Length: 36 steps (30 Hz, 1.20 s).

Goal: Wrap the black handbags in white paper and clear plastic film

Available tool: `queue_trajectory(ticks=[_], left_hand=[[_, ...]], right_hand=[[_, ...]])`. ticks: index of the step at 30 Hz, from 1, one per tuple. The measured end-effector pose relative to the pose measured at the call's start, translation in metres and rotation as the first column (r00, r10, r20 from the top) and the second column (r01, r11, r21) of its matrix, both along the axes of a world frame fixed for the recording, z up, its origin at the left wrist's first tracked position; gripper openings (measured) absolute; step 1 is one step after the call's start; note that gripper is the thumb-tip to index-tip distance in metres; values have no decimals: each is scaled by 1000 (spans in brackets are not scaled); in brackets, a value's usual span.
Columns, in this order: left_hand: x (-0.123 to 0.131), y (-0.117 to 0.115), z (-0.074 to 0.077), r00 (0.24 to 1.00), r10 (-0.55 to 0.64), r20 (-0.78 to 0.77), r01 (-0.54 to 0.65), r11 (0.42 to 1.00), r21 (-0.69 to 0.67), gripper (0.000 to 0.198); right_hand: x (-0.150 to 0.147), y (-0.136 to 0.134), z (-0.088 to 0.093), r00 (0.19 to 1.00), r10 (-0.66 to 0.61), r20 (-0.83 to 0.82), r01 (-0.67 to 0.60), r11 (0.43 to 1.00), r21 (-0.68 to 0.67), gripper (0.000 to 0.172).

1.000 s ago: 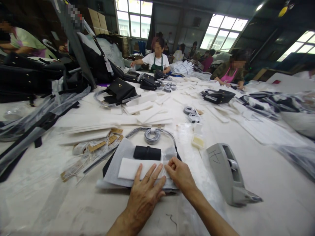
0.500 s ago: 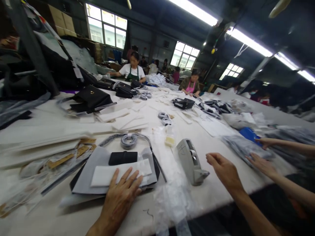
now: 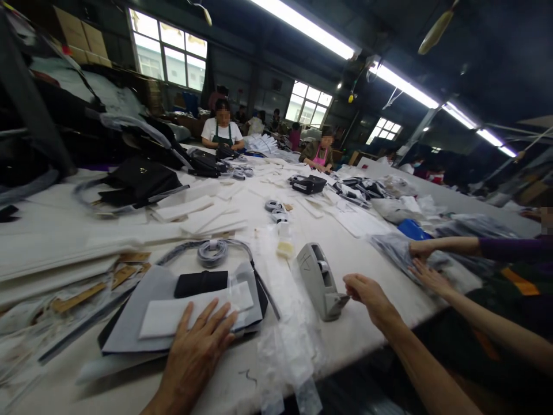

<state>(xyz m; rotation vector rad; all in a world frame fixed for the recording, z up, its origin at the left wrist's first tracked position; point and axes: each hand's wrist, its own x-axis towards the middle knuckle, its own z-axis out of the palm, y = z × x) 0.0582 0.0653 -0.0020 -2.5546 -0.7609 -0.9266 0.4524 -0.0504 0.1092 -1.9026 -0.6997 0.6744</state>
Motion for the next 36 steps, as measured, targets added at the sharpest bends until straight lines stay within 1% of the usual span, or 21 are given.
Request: queue_trajectory(ticks=[2,3,6,9,11,13,14,15,16,18,19,20,21,22,23,24,27,29,31,34,36], left_hand=[[0,0,0,1000,3,2,-3,1000,-22,31],[-1,0,0,1000,3,4,-3,999,-36,31],[0,-2,1,1000,8,15,-7,997,-76,31],[3,-8,3,996,34,81,-23,991,-129,27],[6,-12,4,991,55,124,-33,984,-173,23],[9,-15,3,986,75,146,-43,976,-214,20],[10,-16,2,985,83,150,-47,972,-230,20],[10,-16,1,984,90,153,-51,969,-243,21],[11,-16,0,984,93,154,-53,967,-250,23],[11,-15,-3,984,92,152,-51,966,-252,27],[11,-15,-4,984,91,151,-51,966,-253,28],[11,-15,-5,984,92,155,-50,966,-255,29],[11,-15,-5,983,92,160,-48,965,-258,30],[11,-15,-5,982,91,165,-45,964,-263,30],[11,-15,-6,982,92,168,-44,962,-270,30],[12,-16,-6,981,93,170,-44,960,-275,30],[12,-16,-6,977,96,188,-42,961,-273,29],[12,-17,-6,975,98,199,-42,962,-269,29],[12,-17,-5,975,99,200,-43,962,-268,28],[11,-18,-4,975,103,197,-48,962,-269,27],[11,-18,-5,977,105,186,-51,961,-271,27]], right_hand=[[-5,-14,-4,999,-49,-2,49,999,24,27],[-8,-22,-10,998,-68,-10,68,997,23,28],[-17,-47,-44,993,-110,-48,108,993,-39,31],[-23,-64,-75,997,-78,-25,73,984,-164,32],[-30,-61,-76,999,30,21,-25,978,-209,32],[-45,-42,-60,972,229,48,-215,957,-194,29],[-57,-27,-46,933,355,54,-341,923,-179,27],[-71,-8,-31,867,496,47,-482,859,-173,24],[-88,12,-15,779,627,23,-611,766,-199,20],[-125,57,13,561,827,36,-795,550,-257,15],[-142,79,23,431,901,40,-850,421,-317,12],[-158,101,30,304,950,66,-859,304,-412,11],[-172,122,33,160,982,95,-829,186,-528,11],[-184,141,34,36,993,109,-777,96,-622,12],[-194,159,33,-56,992,117,-721,40,-691,13],[-203,174,29,-128,984,121,-672,3,-741,13],[-221,207,17,-262,959,107,-577,-67,-814,14],[-228,218,10,-346,935,77,-516,-121,-848,15],[-234,222,6,-412,909,64,-470,-152,-870,17],[-239,222,0,-487,868,93,-437,-150,-887,17],[-239,224,-6,-526,834,167,-448,-105,-888,31]])
